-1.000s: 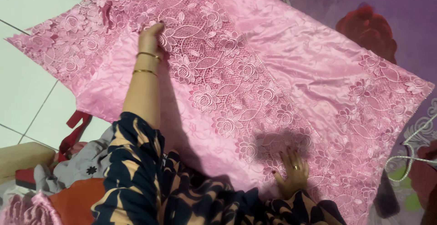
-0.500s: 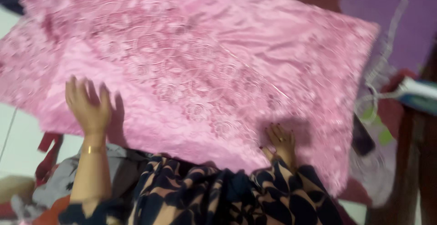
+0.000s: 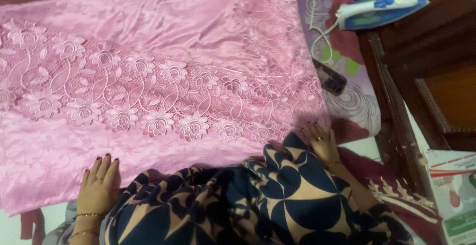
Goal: The person unfolds and smooths a pink lace fabric on a table, then uses an electric iron to press the material. The person repeatedly adjusts the fabric and irons different sections to remove wrinkles.
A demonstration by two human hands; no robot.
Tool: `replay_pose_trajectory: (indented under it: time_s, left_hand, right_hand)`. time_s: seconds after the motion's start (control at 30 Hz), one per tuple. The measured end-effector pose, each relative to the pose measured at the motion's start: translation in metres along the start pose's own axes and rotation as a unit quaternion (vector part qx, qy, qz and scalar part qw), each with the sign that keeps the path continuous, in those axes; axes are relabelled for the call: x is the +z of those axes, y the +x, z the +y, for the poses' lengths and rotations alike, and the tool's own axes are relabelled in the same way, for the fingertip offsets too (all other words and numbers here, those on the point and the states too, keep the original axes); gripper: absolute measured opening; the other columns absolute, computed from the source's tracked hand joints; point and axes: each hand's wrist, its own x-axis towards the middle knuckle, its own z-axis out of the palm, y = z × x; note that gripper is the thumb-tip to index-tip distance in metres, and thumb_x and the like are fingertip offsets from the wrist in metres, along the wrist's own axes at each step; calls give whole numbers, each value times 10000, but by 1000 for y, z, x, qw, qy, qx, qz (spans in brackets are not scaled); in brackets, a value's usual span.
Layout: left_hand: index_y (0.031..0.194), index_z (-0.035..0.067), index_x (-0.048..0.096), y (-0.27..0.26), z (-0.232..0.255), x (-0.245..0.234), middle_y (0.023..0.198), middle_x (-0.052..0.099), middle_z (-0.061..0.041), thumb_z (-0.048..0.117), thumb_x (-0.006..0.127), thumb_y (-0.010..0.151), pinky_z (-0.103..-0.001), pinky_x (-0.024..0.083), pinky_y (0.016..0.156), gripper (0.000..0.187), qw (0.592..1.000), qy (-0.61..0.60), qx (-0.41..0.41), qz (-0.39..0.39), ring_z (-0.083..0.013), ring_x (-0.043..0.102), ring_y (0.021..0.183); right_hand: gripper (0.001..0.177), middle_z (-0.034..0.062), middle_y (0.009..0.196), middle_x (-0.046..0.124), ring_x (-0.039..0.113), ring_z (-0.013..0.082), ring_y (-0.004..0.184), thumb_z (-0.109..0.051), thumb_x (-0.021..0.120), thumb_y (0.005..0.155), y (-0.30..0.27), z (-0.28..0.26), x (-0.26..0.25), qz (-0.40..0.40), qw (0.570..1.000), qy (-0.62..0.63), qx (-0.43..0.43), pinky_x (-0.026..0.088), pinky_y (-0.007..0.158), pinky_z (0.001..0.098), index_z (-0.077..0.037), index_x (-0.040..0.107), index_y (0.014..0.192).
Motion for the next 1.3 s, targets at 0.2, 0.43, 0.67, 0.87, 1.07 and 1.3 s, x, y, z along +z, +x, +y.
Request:
replay_pose_trajectory:
  time_s: [0.2,0.43,0.67,0.87,1.07,1.3]
  left_hand:
    - [1337,175,634,-5,-19,-10,1455,640,-77,102,707,841,-410,561,974,506,993,-24,-55,97,-318,668,1214]
    - [1257,175,688,45,-38,-18,1293,698,-59,46,662,890,-400,582,922,389,989,37,-82,116,-291,702,1100]
    - [1157,194,721,30,-64,20,1192,741,-46,75,609,901,-437,572,843,304,989,37,-68,128,-306,701,1076]
    - [986,181,695,-38,-106,32,1062,744,-21,140,634,1079,-392,546,735,119,965,115,-187,145,-269,686,844]
    - [958,219,700,-63,-111,7,898,691,-14,164,667,1089,-380,449,713,146,954,147,-136,222,-233,664,855]
    - [949,219,678,-60,-104,-6,960,698,15,235,656,1112,-347,454,825,164,941,172,-148,253,-205,621,873]
  right_hand:
    - [646,43,1559,447,387,263,1457,-195,634,794,14,2,-19,-32,999,39,16,268,1159,583,-190,505,1427]
    - [433,20,1386,620,530,232,1360,-134,610,872,38,11,-21,56,993,87,56,344,1161,484,-195,648,1300]
    - [226,125,1124,751,668,326,1101,-115,601,948,49,32,-68,134,962,200,127,434,1049,374,-137,771,1095]
    - [405,67,1096,761,683,254,1167,23,587,796,42,28,-100,190,961,149,132,364,1171,496,-192,778,1081]
    - [419,11,1142,764,680,210,1205,50,587,819,38,26,-90,199,963,143,114,383,1160,477,-227,782,1067]
    - [396,38,1084,751,675,246,1168,17,611,765,31,25,-83,236,959,129,91,428,1112,449,-207,784,1042]
